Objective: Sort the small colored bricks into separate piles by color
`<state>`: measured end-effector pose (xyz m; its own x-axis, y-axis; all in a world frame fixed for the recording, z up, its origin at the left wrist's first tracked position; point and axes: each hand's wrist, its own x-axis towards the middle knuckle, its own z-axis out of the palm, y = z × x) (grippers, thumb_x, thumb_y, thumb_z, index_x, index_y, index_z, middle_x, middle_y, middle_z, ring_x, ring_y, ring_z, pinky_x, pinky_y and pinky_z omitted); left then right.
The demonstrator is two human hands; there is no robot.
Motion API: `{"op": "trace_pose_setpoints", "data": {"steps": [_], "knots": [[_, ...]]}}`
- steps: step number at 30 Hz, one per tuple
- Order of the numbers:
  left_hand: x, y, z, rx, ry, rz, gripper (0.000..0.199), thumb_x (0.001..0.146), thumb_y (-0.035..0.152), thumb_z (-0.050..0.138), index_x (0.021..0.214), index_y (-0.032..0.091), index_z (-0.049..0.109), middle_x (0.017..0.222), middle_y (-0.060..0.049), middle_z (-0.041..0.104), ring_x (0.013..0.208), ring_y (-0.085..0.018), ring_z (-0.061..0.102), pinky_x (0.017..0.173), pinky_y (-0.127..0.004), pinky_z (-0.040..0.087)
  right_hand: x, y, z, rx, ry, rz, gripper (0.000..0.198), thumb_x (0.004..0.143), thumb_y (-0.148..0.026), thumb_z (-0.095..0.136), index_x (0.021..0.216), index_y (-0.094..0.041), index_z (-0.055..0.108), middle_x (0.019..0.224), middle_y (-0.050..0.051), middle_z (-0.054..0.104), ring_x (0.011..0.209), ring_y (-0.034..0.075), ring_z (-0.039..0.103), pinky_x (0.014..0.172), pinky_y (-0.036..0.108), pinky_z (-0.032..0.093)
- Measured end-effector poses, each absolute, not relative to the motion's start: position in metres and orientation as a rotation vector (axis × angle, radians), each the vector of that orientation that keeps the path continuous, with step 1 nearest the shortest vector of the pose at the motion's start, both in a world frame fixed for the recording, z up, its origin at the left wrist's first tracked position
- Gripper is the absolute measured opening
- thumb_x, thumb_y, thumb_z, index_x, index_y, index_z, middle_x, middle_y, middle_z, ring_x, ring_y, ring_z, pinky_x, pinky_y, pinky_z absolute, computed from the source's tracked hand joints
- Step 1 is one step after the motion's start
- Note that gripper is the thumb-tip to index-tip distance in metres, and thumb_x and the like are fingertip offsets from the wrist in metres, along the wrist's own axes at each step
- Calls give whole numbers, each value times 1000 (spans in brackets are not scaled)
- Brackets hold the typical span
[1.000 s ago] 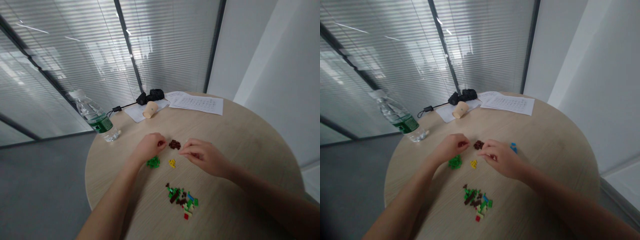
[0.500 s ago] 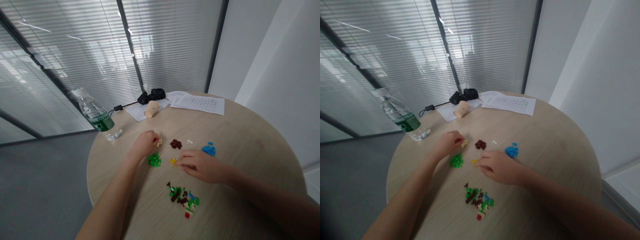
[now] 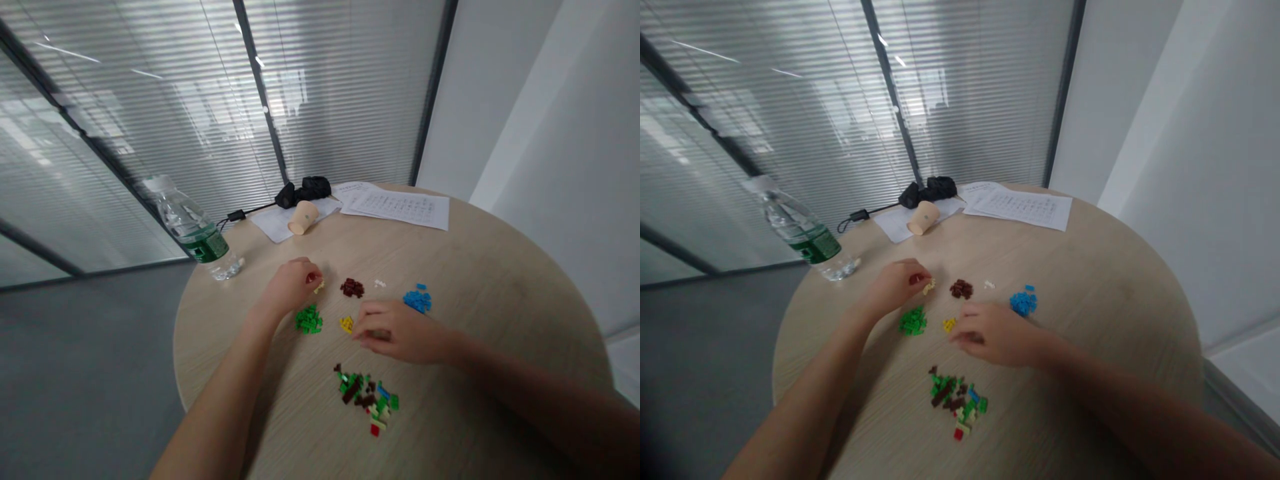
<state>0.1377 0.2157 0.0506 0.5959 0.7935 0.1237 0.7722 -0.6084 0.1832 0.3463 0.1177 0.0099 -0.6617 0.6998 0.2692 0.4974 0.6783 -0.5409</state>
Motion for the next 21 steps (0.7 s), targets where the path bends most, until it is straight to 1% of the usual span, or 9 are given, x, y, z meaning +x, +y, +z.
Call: {"op": "trace_pose_setpoints", "data": {"steps": [2, 4, 8, 14, 21], "knots": [[141, 213, 50, 2676, 1188, 340, 16, 80, 20, 53, 81, 15, 67, 81, -4, 63, 69, -13, 55, 66, -23, 40, 349, 116, 14, -793, -2484, 742, 12, 81, -19, 57, 82, -15, 68, 76, 3, 62, 69, 11, 55, 65, 23, 43], [146, 210, 49, 2657, 1011, 340, 16, 82, 22, 53, 83, 16, 67, 80, -3, 64, 69, -12, 55, 66, -22, 40, 350, 114, 17, -691, -2533, 886, 8, 77, -19, 61, 76, -14, 68, 69, 1, 61, 64, 10, 54, 62, 21, 42], [153, 206, 47, 2681, 797, 236, 17, 85, 23, 50, 86, 17, 67, 83, -2, 66, 74, -12, 56, 69, -23, 41, 352, 111, 17, -586, -2565, 1038, 8, 74, -17, 64, 77, -14, 70, 69, 1, 62, 63, 9, 55, 61, 19, 42], [154, 203, 48, 2718, 806, 178, 18, 85, 23, 50, 87, 16, 66, 86, -3, 66, 76, -13, 57, 71, -25, 41, 355, 113, 19, -562, -2633, 1039, 12, 76, -14, 62, 81, -15, 72, 70, 1, 61, 59, 7, 51, 60, 17, 41], [155, 202, 49, 2716, 804, 154, 19, 85, 23, 50, 87, 16, 67, 85, -3, 67, 73, -13, 57, 68, -24, 41, 354, 112, 25, -635, -2720, 1019, 8, 77, -16, 64, 81, -13, 71, 72, 1, 60, 66, 9, 55, 63, 19, 40]]}}
